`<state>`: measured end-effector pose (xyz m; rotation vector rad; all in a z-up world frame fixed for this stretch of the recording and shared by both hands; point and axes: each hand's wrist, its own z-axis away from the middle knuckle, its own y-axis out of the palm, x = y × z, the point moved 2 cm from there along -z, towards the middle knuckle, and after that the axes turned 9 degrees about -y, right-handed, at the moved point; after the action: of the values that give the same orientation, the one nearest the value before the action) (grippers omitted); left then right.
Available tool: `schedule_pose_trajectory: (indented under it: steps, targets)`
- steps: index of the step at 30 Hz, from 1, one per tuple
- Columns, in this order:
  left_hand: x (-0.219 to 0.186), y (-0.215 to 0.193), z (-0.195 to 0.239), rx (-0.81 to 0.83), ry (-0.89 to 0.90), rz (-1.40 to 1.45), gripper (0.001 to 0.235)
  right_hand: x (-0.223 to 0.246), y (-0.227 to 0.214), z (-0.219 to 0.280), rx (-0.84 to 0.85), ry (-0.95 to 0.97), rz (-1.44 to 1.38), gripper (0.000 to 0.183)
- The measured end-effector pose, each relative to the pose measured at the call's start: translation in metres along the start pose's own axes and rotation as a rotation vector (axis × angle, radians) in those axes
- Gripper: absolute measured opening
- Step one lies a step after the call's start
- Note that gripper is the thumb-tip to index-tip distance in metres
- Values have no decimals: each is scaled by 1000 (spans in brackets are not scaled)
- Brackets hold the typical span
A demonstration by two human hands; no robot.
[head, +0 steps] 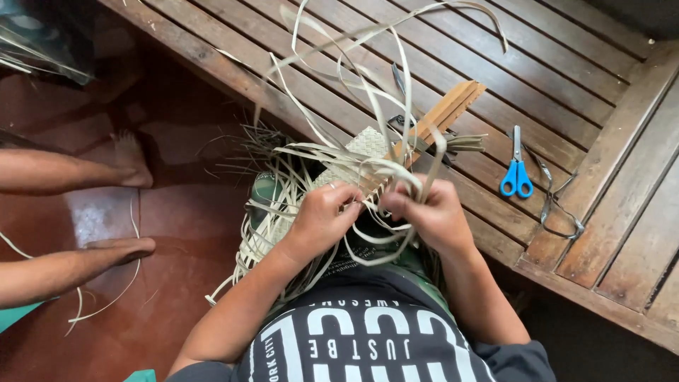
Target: The person weaves thin dried plant strips into a basket base held on their lap. They repeatedly pull and tuck the strips through the existing weave to expand the pattern.
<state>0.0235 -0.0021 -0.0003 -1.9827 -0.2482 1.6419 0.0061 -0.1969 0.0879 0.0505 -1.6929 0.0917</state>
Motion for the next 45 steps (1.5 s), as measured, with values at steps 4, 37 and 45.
schedule_pose_trajectory:
  steps: [4, 37, 45]
  targets:
    - [-11, -9, -1, 54, -61, 146, 8, -31, 2, 28, 116, 86, 64, 15]
    - [-45, 15, 7, -139, 369, -748, 12, -111, -7, 18, -203, 353, -624, 11]
    - [-47, 7, -3, 51, 98, -542, 17, 72, -98, 14, -56, -290, -386, 5]
